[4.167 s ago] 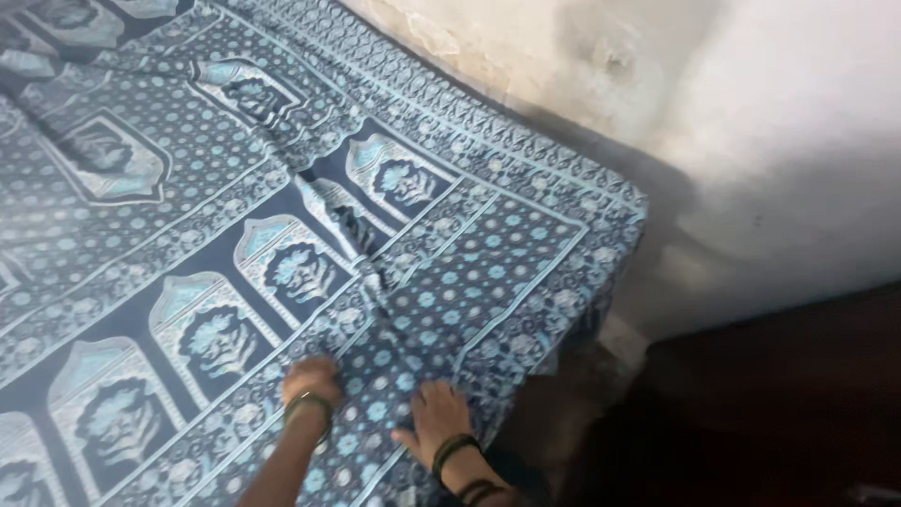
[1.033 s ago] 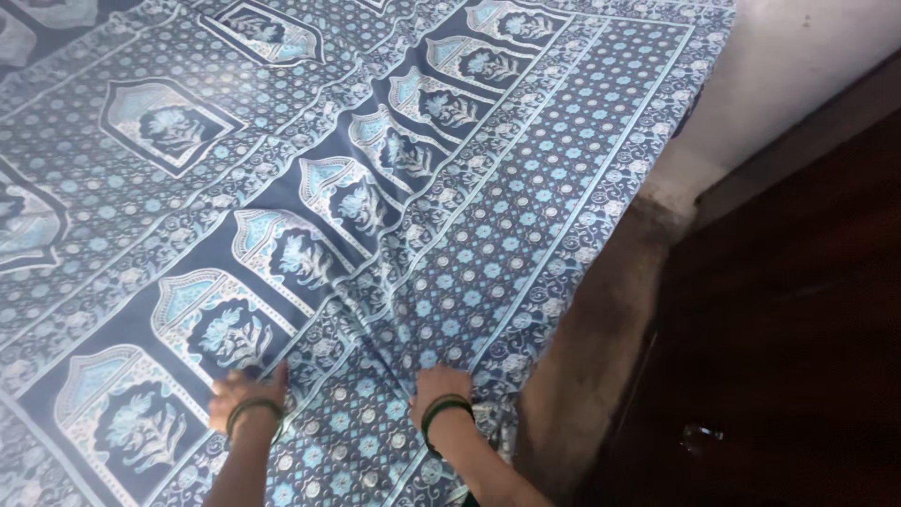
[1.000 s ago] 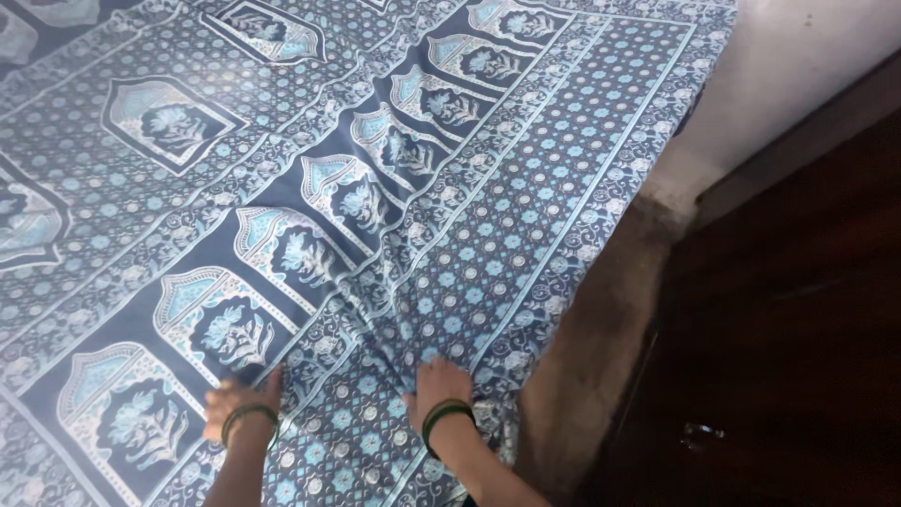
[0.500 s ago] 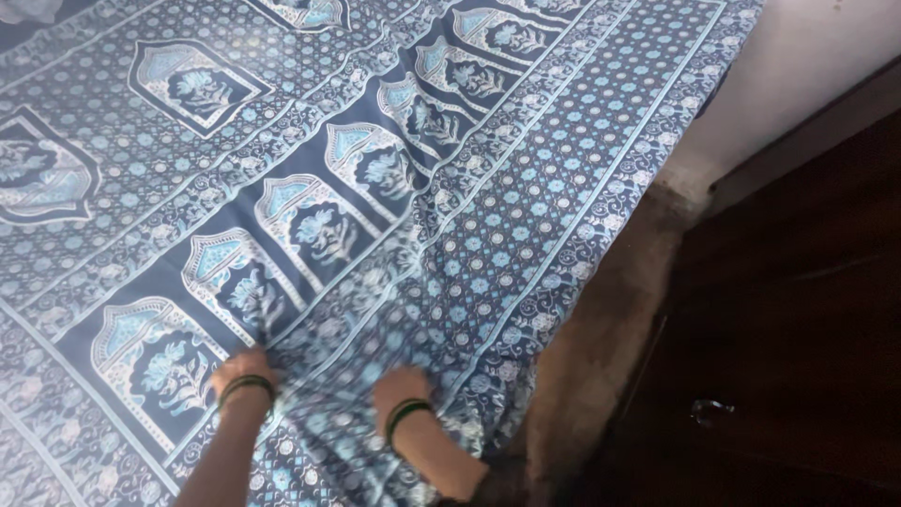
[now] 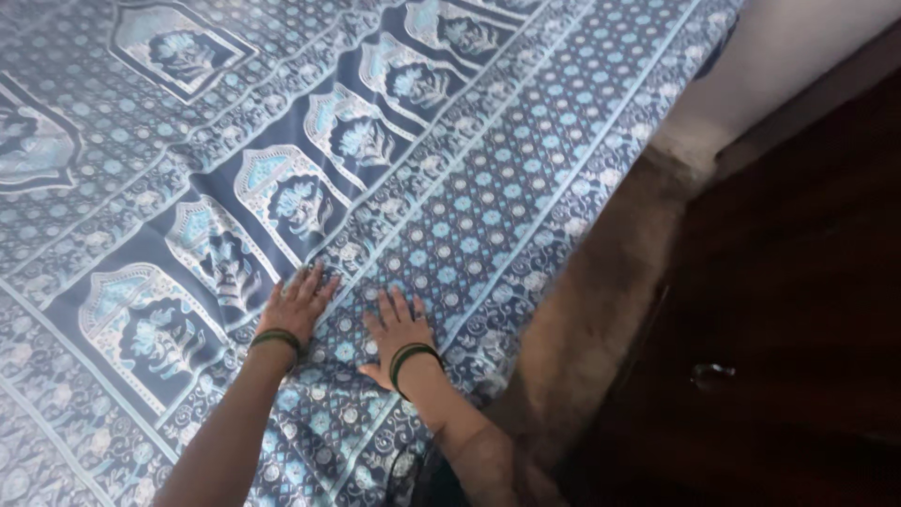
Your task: The person spreads a patterned blue sheet over a mattress, smoothing it with their hands and tucking the edges into the sides of the bed frame.
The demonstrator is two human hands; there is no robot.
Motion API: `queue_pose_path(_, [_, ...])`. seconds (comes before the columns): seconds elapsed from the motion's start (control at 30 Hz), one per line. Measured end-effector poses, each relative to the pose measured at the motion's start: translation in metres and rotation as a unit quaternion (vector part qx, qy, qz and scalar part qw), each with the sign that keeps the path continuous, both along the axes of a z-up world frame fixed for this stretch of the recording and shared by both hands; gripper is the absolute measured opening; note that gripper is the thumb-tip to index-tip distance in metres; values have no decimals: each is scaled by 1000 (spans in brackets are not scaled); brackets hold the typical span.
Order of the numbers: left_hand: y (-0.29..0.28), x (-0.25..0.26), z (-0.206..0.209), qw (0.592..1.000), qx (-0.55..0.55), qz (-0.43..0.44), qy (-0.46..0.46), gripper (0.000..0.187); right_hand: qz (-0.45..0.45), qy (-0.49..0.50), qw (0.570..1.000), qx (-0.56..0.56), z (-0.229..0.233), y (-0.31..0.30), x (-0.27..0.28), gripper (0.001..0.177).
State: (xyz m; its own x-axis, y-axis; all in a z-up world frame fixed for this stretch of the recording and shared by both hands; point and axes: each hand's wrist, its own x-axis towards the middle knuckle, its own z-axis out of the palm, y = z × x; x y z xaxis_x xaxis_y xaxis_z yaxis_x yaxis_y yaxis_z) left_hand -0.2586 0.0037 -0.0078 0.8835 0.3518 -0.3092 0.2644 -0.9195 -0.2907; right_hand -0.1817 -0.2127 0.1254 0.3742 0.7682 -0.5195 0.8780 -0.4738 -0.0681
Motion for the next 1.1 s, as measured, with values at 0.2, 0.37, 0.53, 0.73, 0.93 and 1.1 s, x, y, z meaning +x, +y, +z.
queue_pose_path(0.2, [18, -50, -12, 935, -126, 319, 94, 87, 99, 28, 994, 26, -32, -51, -48, 98])
queue_pose_path(0.37, [43, -66, 0, 894, -144, 418, 68, 83, 147, 50, 979, 133, -47, -73, -79, 91])
queue_pose_path(0.53, [-23, -73, 5, 908, -211, 322, -163, 83, 99, -5, 978, 184, -58, -111, -78, 110])
queue_pose_path(0.73, [-22, -167, -26, 910, -204, 347, -97, 84, 105, 156, 968, 168, -71, -110, -139, 101])
queue_pose_path(0.93, [-38, -243, -18, 899, -126, 402, -117, 83, 15, 94, 994, 61, -59, -88, -177, 63])
queue_pose_path(1.1, [-43, -228, -40, 849, -154, 486, -138, 62, 0, 13, 998, 68, -55, -75, -198, 47])
